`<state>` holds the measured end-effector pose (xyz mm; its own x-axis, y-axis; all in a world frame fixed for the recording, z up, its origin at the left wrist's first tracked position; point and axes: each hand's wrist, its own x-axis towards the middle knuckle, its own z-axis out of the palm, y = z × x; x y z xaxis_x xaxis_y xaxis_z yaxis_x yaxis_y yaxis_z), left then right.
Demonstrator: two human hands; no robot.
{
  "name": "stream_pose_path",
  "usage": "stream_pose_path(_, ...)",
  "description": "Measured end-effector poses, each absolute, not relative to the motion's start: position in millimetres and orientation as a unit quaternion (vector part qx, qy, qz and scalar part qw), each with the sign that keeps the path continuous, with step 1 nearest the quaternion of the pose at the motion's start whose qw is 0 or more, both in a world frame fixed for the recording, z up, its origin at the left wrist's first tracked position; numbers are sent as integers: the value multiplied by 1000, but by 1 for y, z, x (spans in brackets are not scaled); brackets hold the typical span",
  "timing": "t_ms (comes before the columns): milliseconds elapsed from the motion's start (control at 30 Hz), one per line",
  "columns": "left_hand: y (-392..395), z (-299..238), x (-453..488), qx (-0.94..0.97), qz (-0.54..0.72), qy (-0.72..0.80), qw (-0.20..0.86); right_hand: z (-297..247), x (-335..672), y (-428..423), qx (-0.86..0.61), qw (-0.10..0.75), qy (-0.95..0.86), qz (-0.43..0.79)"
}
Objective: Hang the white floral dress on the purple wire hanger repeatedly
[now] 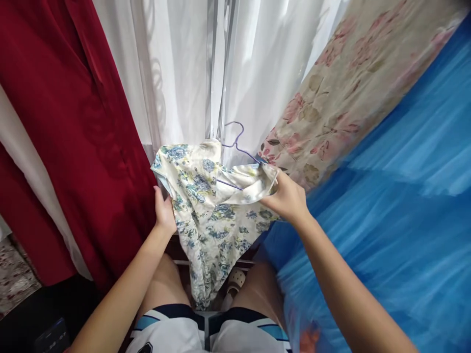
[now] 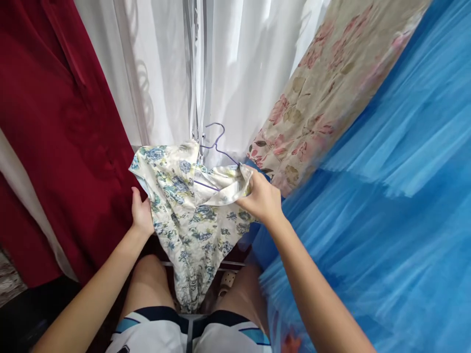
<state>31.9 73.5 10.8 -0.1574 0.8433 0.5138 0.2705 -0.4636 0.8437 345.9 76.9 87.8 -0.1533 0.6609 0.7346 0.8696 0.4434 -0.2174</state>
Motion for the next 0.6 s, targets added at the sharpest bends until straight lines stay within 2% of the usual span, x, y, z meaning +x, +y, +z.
stream_pose_path(133,56,-22,38,409,733,380,388,107,339,81,-451,372,-802,-124)
stream_pose_path(267,39,-58,51,355,725,406,429,100,344,76,-387,360,-841,-114)
stream_pose_path(333,28,-74,56,335,718,416,446,84,343,67,-358,393,-837,-127)
stream_pose_path(400,17,-86,62,321,710,430,455,58,333,50,-341,473,-806,-102)
stream_pose_path(500,1,-93,70,317,704,450,449,3,303,15,-363,619,-695,47)
stream_pose_path(533,-3,-93,72,318,703,452,447,-16,291,5,-385,634,-661,113)
stream_pose_path(600,-11,-88,77,322,703,450,446,-48,267,-9,-410,575,-655,270)
